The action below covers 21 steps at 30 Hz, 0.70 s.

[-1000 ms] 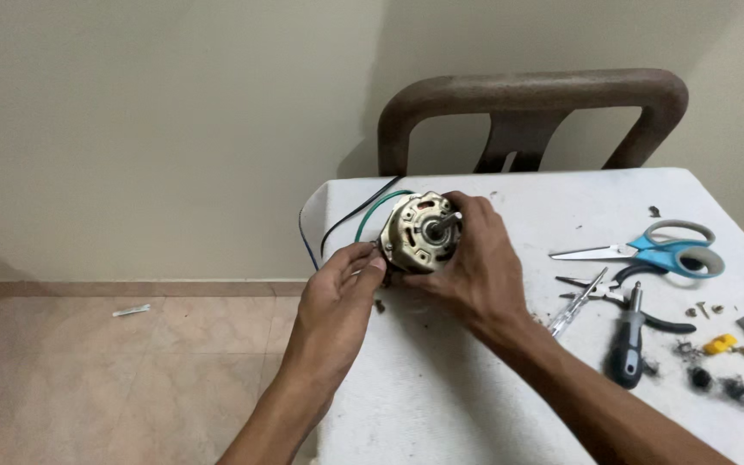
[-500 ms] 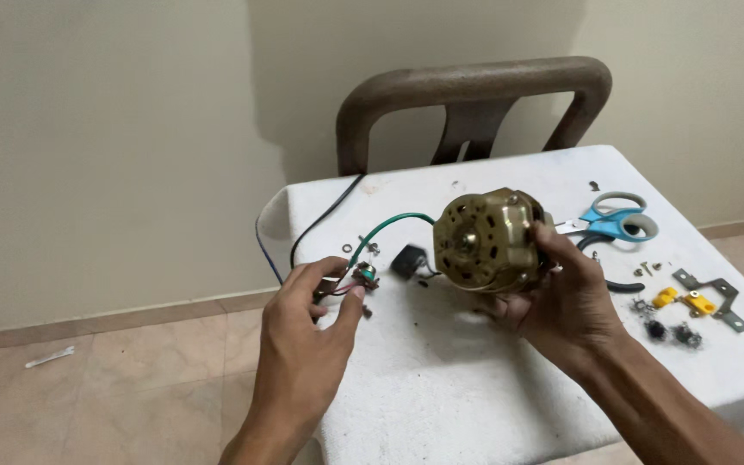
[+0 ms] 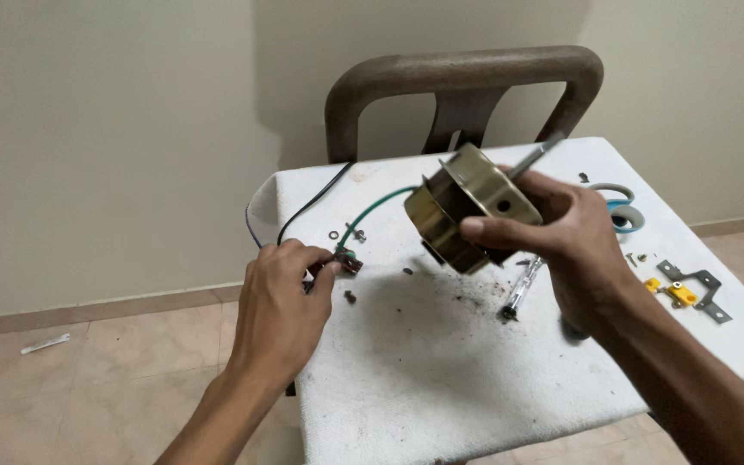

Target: The person removes the front fan cage, then cleans the motor housing with a cloth. They attach a metal bracket to the motor using a screwdriver and tighten the screws.

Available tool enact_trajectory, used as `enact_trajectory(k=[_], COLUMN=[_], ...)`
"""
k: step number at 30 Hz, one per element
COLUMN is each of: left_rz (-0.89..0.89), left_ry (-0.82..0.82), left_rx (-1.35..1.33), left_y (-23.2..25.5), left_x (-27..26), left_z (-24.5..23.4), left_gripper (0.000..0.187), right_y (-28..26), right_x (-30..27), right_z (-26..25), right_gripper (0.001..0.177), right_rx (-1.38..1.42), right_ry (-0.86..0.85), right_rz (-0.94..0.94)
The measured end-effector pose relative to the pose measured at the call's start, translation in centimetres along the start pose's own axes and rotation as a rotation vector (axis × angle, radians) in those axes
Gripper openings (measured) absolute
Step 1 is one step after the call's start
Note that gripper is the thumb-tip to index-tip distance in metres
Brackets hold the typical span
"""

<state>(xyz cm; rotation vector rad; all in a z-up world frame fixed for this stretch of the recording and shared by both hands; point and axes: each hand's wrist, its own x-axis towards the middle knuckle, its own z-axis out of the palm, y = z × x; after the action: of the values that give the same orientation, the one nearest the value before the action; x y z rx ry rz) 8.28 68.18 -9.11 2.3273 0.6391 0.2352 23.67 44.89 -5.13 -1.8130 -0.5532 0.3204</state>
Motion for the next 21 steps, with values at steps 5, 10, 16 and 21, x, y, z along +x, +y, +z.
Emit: enact_trajectory(k=[5, 10, 16, 21], left_rz=[0.109, 0.043, -0.09, -0.072], left_ry=[0.081, 0.035, -0.068, -0.119], left_rx=[-0.11, -0.159, -0.265, -0.364], left_y=[0.7, 0.1, 0.6, 0.8], left_x=[1.2, 0.7, 0.7, 0.6], left_z=[-0.3, -1.1, -1.1, -0.9], left_gripper=[0.022, 0.021, 0.023, 0.023], right_y=[-4.8, -3.1, -0.9, -1.0], right_x=[1.8, -1.1, -3.9, -5.7], right_z=[1.3, 3.5, 3.4, 4.0], right_gripper=[0.095, 0.092, 0.092, 0.099], right_rx=[-0.461, -0.507, -0.469, -0.427], right_ry=[-0.064, -0.11, -0.219, -0.196], right_rz=[-0.361, -0.277, -0.207, -0.103])
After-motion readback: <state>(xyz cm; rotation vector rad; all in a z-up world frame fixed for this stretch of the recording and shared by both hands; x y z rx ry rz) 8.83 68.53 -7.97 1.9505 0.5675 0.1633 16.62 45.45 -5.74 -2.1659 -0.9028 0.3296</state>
